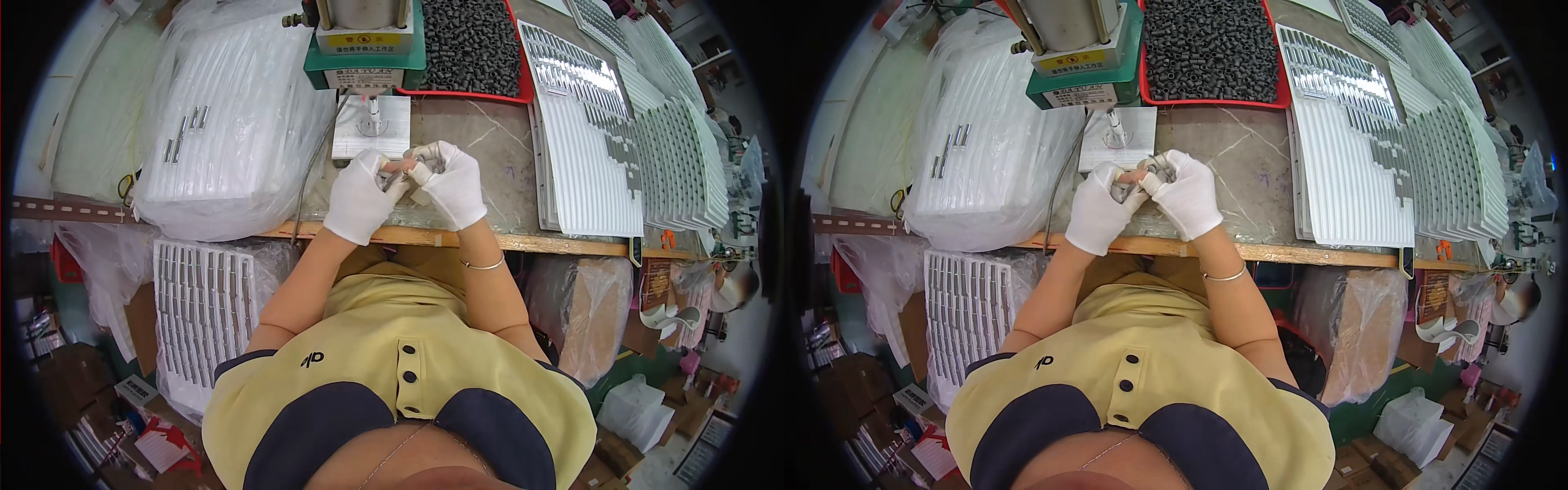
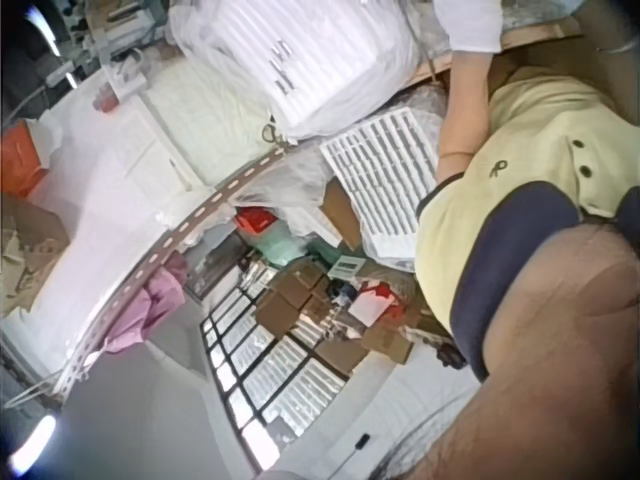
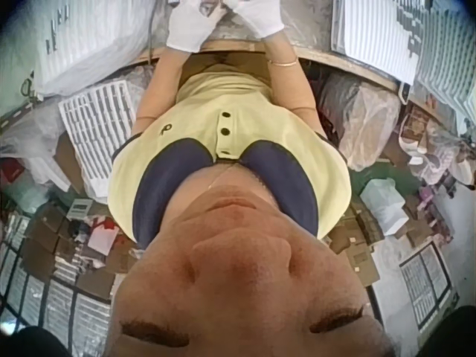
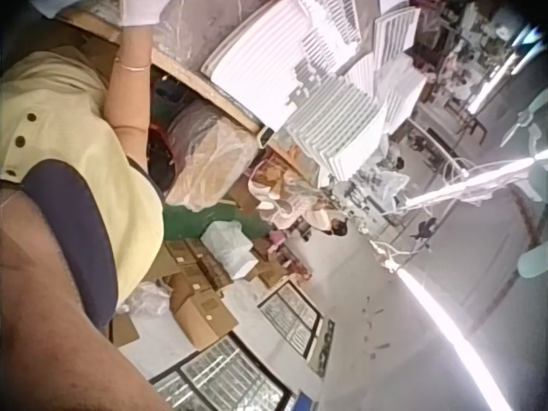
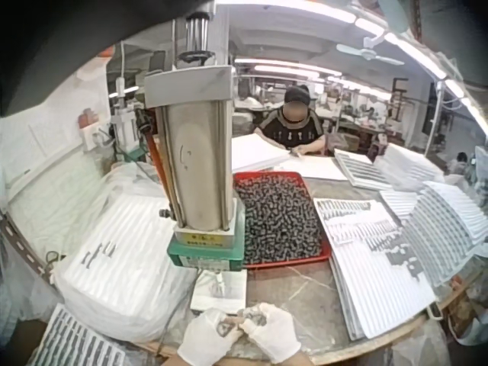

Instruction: Assemble metal handles by inserting screws and using a press machine.

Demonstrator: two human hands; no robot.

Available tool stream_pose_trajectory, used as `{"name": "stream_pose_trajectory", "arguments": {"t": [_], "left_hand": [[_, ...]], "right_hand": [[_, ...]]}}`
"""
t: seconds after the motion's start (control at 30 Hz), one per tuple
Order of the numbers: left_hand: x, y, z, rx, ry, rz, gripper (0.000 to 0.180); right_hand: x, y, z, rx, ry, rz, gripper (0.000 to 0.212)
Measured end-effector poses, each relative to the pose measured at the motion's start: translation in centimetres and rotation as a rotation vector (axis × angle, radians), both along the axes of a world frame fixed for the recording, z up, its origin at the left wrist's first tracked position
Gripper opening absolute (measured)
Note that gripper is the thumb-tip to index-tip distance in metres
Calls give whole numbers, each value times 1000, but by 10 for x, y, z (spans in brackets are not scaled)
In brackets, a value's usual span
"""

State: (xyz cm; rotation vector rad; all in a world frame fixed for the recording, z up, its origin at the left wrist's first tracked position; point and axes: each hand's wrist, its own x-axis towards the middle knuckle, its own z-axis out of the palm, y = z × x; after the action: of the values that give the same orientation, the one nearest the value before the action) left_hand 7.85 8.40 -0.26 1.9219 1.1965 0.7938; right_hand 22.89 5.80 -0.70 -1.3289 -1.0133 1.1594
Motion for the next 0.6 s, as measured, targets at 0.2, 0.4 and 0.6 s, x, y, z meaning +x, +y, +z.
{"name": "stream_pose_trajectory", "arguments": {"t": [0.2, 0.4, 0.6], "left_hand": [[-15, -1, 2, 238, 49, 115, 19], [-123, 77, 39, 140, -189, 470, 33], [-248, 162, 39, 146, 505, 694, 48]], "right_hand": [[-4, 0, 14, 135, -438, 15, 34], [97, 11, -10, -39, -676, -223, 29], [136, 39, -34, -65, -969, -394, 21]]}}
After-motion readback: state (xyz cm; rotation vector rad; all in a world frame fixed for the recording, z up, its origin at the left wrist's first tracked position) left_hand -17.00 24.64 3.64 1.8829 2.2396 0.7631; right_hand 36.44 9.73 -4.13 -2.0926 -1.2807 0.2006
